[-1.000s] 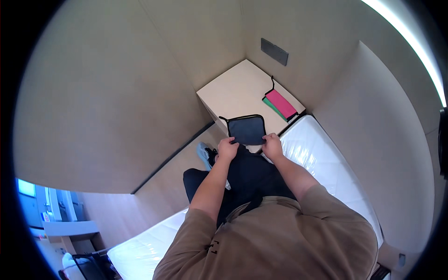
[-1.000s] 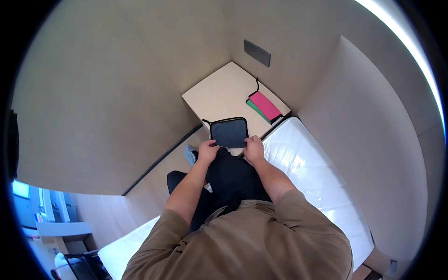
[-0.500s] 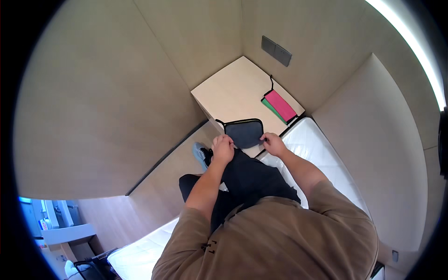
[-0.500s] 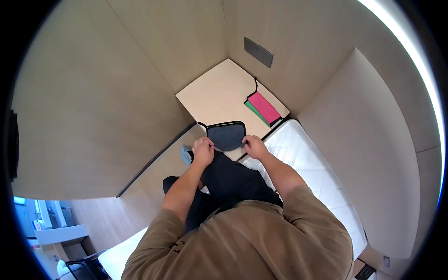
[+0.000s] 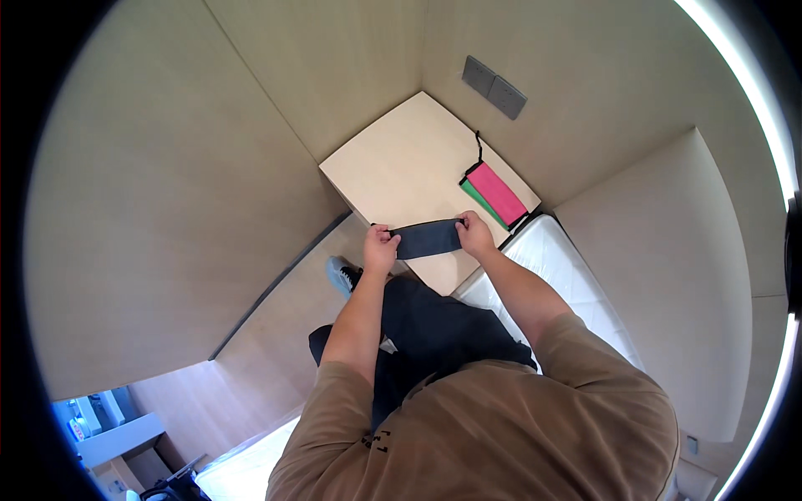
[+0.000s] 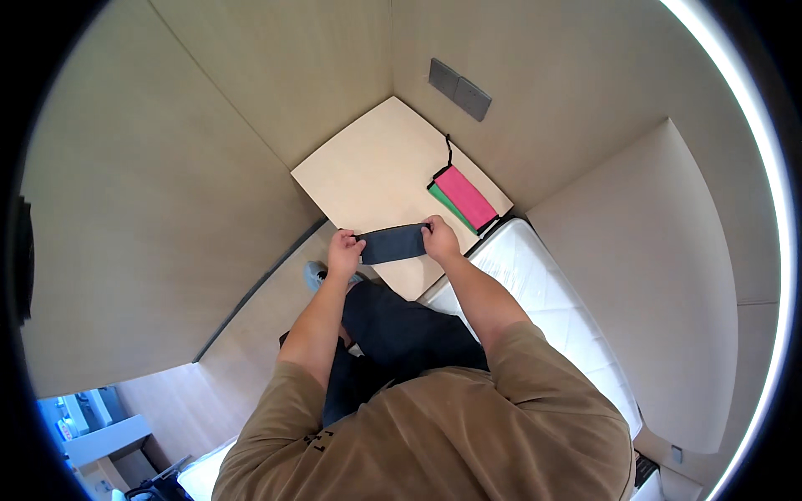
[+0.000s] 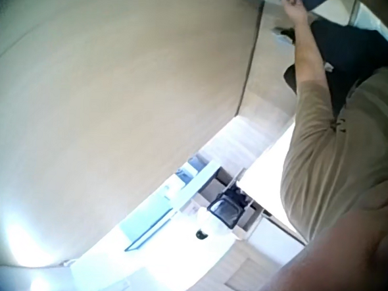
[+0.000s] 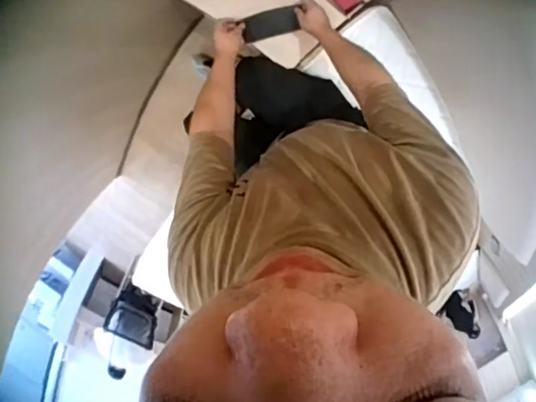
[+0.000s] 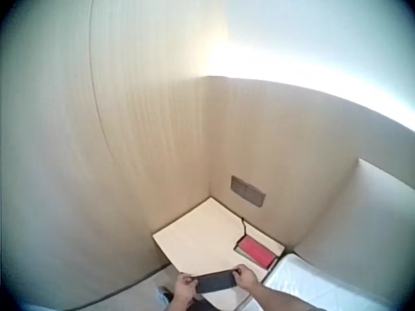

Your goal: The person organizes several rectangular fabric cases on a nightstand, opening them to display the interior colors, closing them, and stacking them.

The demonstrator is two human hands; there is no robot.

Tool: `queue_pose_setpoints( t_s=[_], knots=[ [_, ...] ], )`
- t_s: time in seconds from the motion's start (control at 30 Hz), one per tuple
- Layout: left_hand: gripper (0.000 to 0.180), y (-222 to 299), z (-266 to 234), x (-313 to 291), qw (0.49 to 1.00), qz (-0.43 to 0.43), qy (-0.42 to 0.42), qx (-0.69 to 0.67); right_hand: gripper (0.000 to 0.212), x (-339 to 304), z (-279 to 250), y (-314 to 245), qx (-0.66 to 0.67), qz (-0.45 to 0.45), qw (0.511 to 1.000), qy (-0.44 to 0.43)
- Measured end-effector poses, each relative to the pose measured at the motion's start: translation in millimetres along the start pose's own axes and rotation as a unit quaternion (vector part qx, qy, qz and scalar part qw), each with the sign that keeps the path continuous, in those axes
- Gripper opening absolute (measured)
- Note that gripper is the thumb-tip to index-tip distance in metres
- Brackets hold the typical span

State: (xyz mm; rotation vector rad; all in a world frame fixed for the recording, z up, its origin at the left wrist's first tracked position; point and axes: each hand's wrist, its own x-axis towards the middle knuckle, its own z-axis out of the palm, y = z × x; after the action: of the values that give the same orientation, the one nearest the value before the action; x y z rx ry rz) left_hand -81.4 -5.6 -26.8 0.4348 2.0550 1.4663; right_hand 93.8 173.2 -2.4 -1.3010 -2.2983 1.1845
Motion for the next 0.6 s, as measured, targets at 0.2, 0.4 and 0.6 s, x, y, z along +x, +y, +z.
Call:
queue_pose_setpoints(
  t_s=[0.2,0.4,0.6],
  knots=[
    [0.036,-19,-2,1,0.987,-0.023,0.067,-0.147,0.026,1,3,-14,-0.037,0.01,0.999,0.008],
    [0.038,-4,2,-19,0.982,-0.169,0.073,-0.05,0.048,-17,2,-29,-0.219,-0.021,0.968,0.124],
    [0.026,-7,-12,-22,0.96,-0.235,-0.023,-0.15,0.049,-8,-8,-44,-0.049,0.183,0.969,-0.158]
  ],
)
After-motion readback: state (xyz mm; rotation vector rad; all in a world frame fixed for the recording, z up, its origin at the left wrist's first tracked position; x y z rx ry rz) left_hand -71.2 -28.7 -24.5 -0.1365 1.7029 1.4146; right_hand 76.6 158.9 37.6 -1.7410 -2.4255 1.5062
